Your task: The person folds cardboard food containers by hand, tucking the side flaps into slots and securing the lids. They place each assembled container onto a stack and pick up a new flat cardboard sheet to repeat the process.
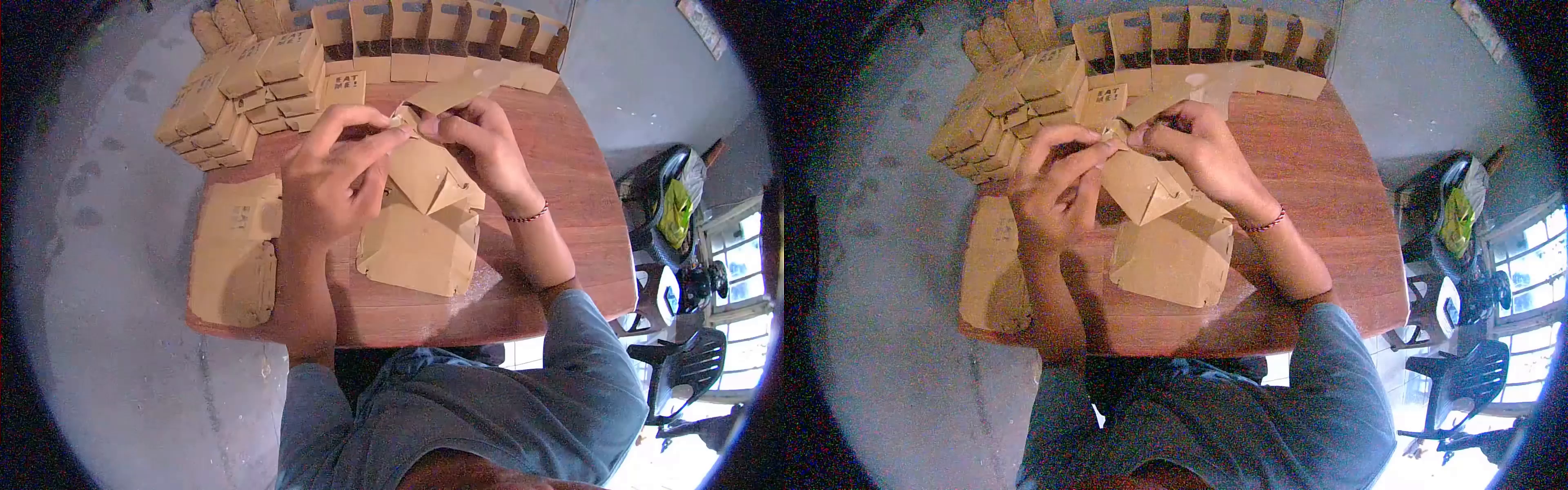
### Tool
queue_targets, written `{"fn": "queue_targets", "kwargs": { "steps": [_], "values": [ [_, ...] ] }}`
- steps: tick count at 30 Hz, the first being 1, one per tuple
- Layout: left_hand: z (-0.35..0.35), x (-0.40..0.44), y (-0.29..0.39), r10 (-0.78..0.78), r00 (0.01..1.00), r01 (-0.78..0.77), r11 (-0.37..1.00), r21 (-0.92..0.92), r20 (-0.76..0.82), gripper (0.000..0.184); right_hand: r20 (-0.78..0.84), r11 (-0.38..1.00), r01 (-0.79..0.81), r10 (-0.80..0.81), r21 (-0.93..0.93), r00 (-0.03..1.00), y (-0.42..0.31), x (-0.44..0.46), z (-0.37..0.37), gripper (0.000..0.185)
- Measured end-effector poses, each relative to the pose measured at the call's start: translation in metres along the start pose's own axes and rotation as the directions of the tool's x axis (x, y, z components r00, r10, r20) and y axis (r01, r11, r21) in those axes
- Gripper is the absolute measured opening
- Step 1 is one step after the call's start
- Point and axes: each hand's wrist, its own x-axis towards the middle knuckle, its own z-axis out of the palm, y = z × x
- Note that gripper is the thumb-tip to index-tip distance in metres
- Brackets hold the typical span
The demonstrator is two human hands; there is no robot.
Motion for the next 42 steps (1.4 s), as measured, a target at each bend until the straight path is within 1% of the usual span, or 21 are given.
{"fn": "queue_targets", "kwargs": {
  "steps": [3, 6, 8, 12, 14, 15, 18, 20, 21, 22, 23, 24, 25, 27, 29, 31, 33, 35, 36, 40, 42],
  "values": [
    [0.001, 0.001, 0.004, -0.029, 1.0, 0.029, 0.999, -0.039, -0.007, 0.033, -0.01, 0.996, -0.074, 0.075, 0.04, 0.997, -0.001, 0.001, -0.002, 0.024],
    [0.0, 0.003, 0.006, 0.002, 1.0, -0.001, 1.0, 0.004, -0.024, 0.032, 0.023, 0.992, -0.077, 0.075, 0.097, 0.997, -0.002, 0.003, -0.002, 0.026],
    [0.001, 0.005, 0.005, 0.027, 0.999, -0.026, 0.999, 0.04, -0.018, 0.031, 0.023, 0.98, -0.142, 0.14, 0.138, 0.99, -0.003, 0.004, -0.002, 0.023],
    [0.0, 0.008, 0.008, 0.006, 1.0, -0.009, 0.994, 0.108, 0.027, 0.029, 0.006, 0.966, -0.097, 0.098, 0.241, 0.995, -0.003, 0.005, 0.004, 0.023],
    [0.001, 0.01, 0.008, 0.003, 0.999, -0.007, 0.993, 0.118, 0.033, 0.028, -0.08, 0.952, 0.016, 0.008, 0.307, 0.997, -0.005, 0.004, 0.011, 0.02],
    [0.001, 0.011, 0.008, 0.005, 1.0, -0.009, 0.993, 0.119, 0.031, 0.028, -0.078, 0.952, 0.018, 0.006, 0.306, 0.997, -0.006, 0.004, 0.01, 0.02],
    [0.003, 0.012, 0.006, 0.013, 1.0, -0.015, 0.996, 0.092, 0.022, 0.026, -0.074, 0.977, -0.002, 0.018, 0.211, 0.997, -0.003, 0.004, 0.007, 0.025],
    [0.007, 0.009, 0.003, -0.106, 0.994, 0.103, 0.992, -0.069, -0.037, 0.023, -0.103, 0.999, -0.006, 0.01, 0.037, 0.995, -0.002, 0.003, 0.004, 0.024],
    [0.008, 0.01, 0.004, -0.107, 0.994, 0.104, 0.992, -0.072, -0.036, 0.023, -0.104, 0.999, -0.007, 0.011, 0.036, 0.994, -0.002, 0.002, 0.006, 0.024],
    [0.008, 0.011, 0.007, -0.219, 0.974, 0.211, 0.97, -0.117, -0.062, 0.02, -0.124, 1.0, 0.017, -0.016, 0.007, 0.992, -0.002, 0.001, 0.009, 0.022],
    [0.009, 0.011, 0.008, -0.328, 0.941, 0.311, 0.936, -0.167, -0.082, 0.018, -0.144, 0.999, 0.041, -0.044, -0.023, 0.989, -0.002, -0.001, 0.012, 0.021],
    [0.014, 0.009, 0.009, -0.447, 0.892, 0.404, 0.856, -0.323, -0.069, 0.024, -0.099, 0.999, 0.036, -0.038, -0.017, 0.994, -0.005, -0.002, 0.014, 0.016],
    [0.016, 0.009, 0.009, -0.442, 0.895, 0.399, 0.855, -0.331, -0.064, 0.024, -0.109, 0.999, 0.038, -0.04, -0.022, 0.993, -0.004, -0.002, 0.014, 0.016],
    [0.019, 0.011, 0.014, -0.619, 0.786, 0.495, 0.639, -0.589, -0.01, 0.033, -0.14, 0.986, 0.04, -0.063, -0.162, 0.988, 0.0, -0.004, 0.014, 0.017],
    [0.016, 0.01, 0.008, -0.554, 0.832, 0.486, 0.691, -0.534, 0.04, 0.039, -0.12, 0.981, 0.078, -0.1, -0.176, 0.988, 0.003, -0.007, 0.015, 0.017],
    [0.01, 0.01, 0.013, -0.595, 0.784, 0.586, 0.614, -0.529, 0.177, 0.034, -0.074, 0.874, 0.289, -0.342, -0.391, 0.937, 0.002, -0.008, 0.019, 0.017],
    [0.008, 0.01, 0.016, -0.593, 0.784, 0.585, 0.608, -0.537, 0.183, 0.028, -0.096, 0.867, 0.297, -0.362, -0.4, 0.927, 0.001, -0.013, 0.019, 0.018],
    [0.007, 0.008, 0.017, -0.6, 0.787, 0.582, 0.641, -0.5, 0.146, 0.023, -0.049, 0.811, 0.282, -0.355, -0.514, 0.933, 0.013, -0.012, 0.012, 0.02],
    [0.008, 0.008, 0.018, -0.597, 0.788, 0.579, 0.64, -0.505, 0.148, 0.023, -0.061, 0.88, 0.284, -0.33, -0.381, 0.942, 0.002, -0.014, 0.017, 0.021],
    [0.009, 0.007, 0.02, -0.629, 0.775, 0.571, 0.651, -0.5, 0.064, 0.018, 0.012, 0.814, 0.382, -0.42, -0.437, 0.908, 0.003, -0.009, 0.014, 0.021],
    [0.007, 0.006, 0.019, -0.545, 0.838, 0.496, 0.77, -0.401, -0.008, 0.016, 0.003, 0.846, 0.353, -0.384, -0.4, 0.923, 0.0, -0.01, 0.015, 0.023]
  ]
}}
